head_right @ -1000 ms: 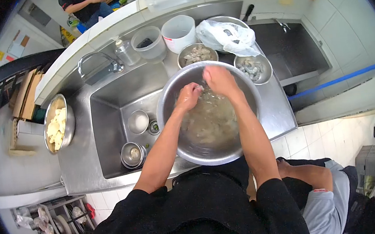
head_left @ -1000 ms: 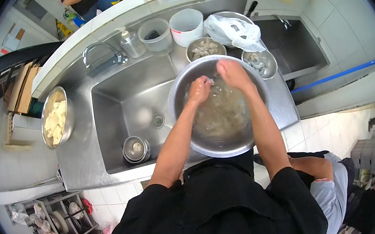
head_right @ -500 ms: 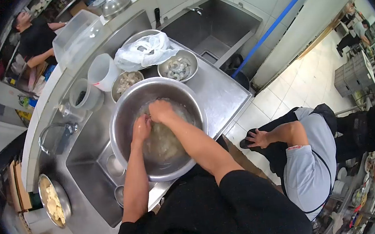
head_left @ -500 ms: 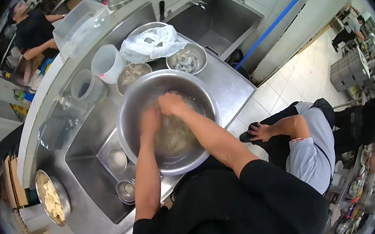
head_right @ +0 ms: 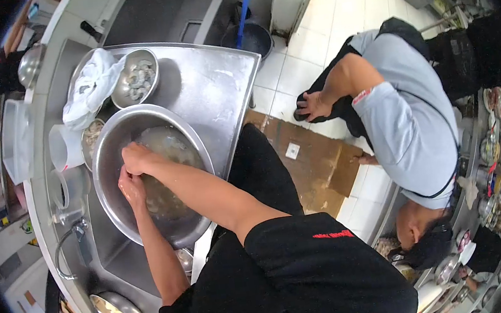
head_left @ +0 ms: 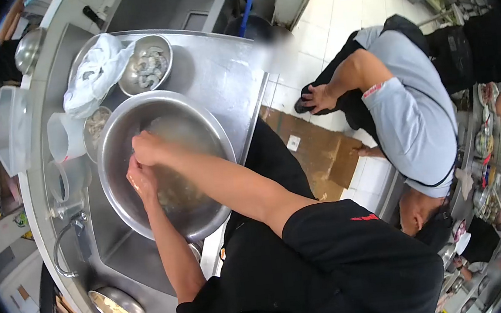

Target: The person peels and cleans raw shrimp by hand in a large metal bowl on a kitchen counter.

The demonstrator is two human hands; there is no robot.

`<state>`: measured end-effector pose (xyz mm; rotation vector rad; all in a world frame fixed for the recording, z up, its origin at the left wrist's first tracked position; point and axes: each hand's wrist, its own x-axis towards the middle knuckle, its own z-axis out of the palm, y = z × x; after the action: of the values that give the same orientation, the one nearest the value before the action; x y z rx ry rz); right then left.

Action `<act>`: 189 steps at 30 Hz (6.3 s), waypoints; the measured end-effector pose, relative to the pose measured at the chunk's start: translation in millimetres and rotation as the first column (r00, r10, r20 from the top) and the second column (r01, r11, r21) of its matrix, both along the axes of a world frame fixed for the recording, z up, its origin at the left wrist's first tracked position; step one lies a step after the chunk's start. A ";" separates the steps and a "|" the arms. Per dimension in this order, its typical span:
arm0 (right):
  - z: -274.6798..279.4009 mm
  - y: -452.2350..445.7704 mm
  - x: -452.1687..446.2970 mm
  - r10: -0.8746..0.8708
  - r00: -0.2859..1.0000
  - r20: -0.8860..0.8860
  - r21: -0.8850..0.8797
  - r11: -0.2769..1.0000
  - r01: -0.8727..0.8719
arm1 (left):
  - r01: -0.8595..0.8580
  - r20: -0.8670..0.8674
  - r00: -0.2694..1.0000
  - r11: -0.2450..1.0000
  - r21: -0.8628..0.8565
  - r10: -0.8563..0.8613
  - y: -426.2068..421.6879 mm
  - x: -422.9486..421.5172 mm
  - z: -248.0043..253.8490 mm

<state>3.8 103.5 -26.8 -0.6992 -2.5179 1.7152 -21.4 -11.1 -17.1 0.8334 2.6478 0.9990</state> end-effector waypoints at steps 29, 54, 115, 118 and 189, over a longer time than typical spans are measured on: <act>15.5 67.8 -16.3 0.249 0.958 -0.141 -0.036 0.966 -0.256 | -0.374 0.132 0.927 0.900 0.223 0.352 42.8 35.1 11.7; 49.6 135.9 23.3 0.756 0.636 -0.155 -0.933 0.100 -0.346 | -0.767 0.558 0.179 -0.240 0.595 0.811 178.0 139.7 52.5; 108.7 176.2 -14.0 0.582 0.786 -0.209 0.655 0.680 -0.329 | -0.321 -0.025 0.929 0.837 0.443 0.370 33.3 -60.2 90.3; 79.5 130.0 -4.6 0.836 0.547 0.052 0.610 0.407 -0.680 | -0.641 0.759 0.643 0.617 0.456 0.106 8.5 -14.4 59.5; 12.0 22.2 -23.2 0.082 0.983 -0.164 -0.639 0.751 -0.169 | -0.262 -0.102 0.931 0.837 0.480 0.350 1.3 -1.3 19.1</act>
<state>-19.4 125.7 -14.8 -0.4007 -1.8783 2.6275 -22.7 -9.7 2.0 0.6062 2.8011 1.7675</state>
